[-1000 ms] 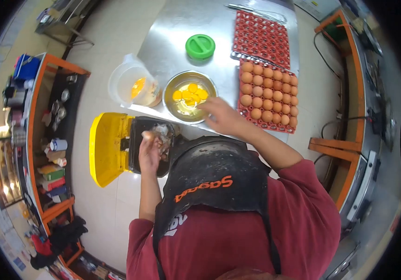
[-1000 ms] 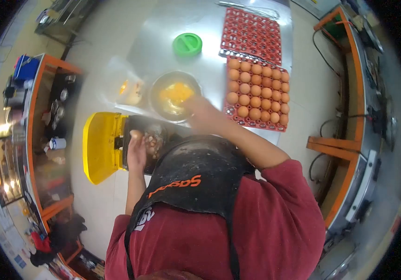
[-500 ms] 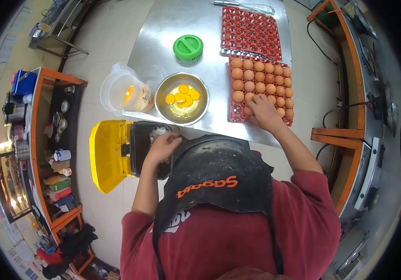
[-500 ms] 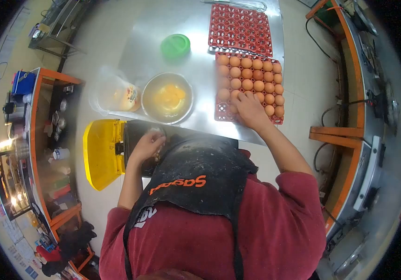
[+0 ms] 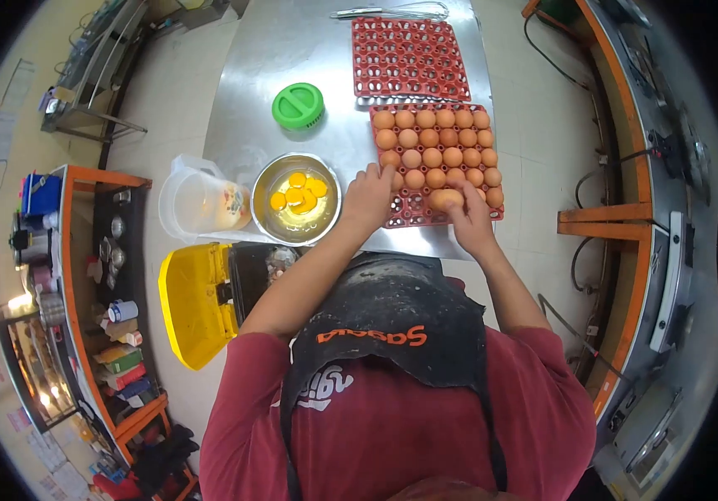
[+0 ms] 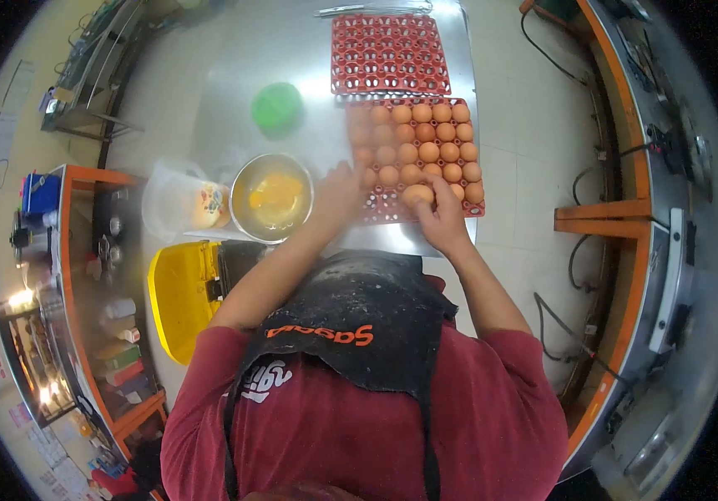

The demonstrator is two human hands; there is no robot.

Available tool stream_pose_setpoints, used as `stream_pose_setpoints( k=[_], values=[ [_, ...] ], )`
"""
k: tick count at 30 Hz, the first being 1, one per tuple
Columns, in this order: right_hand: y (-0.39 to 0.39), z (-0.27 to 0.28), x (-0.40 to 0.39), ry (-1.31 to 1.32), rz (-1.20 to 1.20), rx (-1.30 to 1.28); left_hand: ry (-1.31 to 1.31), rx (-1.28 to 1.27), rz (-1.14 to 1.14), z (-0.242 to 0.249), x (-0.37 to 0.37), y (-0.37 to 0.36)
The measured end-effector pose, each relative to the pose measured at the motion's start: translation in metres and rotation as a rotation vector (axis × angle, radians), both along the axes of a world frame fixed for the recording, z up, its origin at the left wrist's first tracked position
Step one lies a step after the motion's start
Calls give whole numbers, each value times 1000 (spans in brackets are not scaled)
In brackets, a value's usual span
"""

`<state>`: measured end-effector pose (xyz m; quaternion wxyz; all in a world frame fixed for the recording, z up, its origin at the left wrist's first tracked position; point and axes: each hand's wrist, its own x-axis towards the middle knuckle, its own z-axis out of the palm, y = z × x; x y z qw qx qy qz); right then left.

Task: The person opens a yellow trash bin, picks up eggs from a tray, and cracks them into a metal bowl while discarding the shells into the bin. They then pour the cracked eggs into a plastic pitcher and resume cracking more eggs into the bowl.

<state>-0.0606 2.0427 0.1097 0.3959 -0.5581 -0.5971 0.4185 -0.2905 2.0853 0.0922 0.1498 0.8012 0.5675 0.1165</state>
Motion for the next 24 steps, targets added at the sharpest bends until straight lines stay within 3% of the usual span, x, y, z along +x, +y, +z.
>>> stream_pose_setpoints(
  k=[6, 9, 12, 13, 16, 17, 20, 23, 24],
  values=[
    [-3, 9, 8, 362, -133, -655, -65, -96, -10, -11, 3, 13],
    [0, 3, -3, 358, -157, -344, 7, -83, 17, -6, 2, 12],
    [3, 41, -31, 404, -160, 120, -622, -295, 104, 11, -3, 0],
    [3, 46, -40, 470, -165, 201, -807, -568, 208, 42, -2, -6],
    [18, 51, -34, -361, 125, 554, -1142, -676, 102, 37, -6, -17],
    [19, 49, -37, -466, 172, 553, -1153, -695, 122, 36, -7, -20],
    [18, 53, -40, -399, 123, 640, -1200, -721, 174, 32, -11, -23],
    [13, 54, -45, -172, -8, 575, -1255, -723, 195, 24, -18, -27],
    [13, 53, -45, -202, -19, 490, -1278, -721, 195, 24, -19, -28]
  ],
)
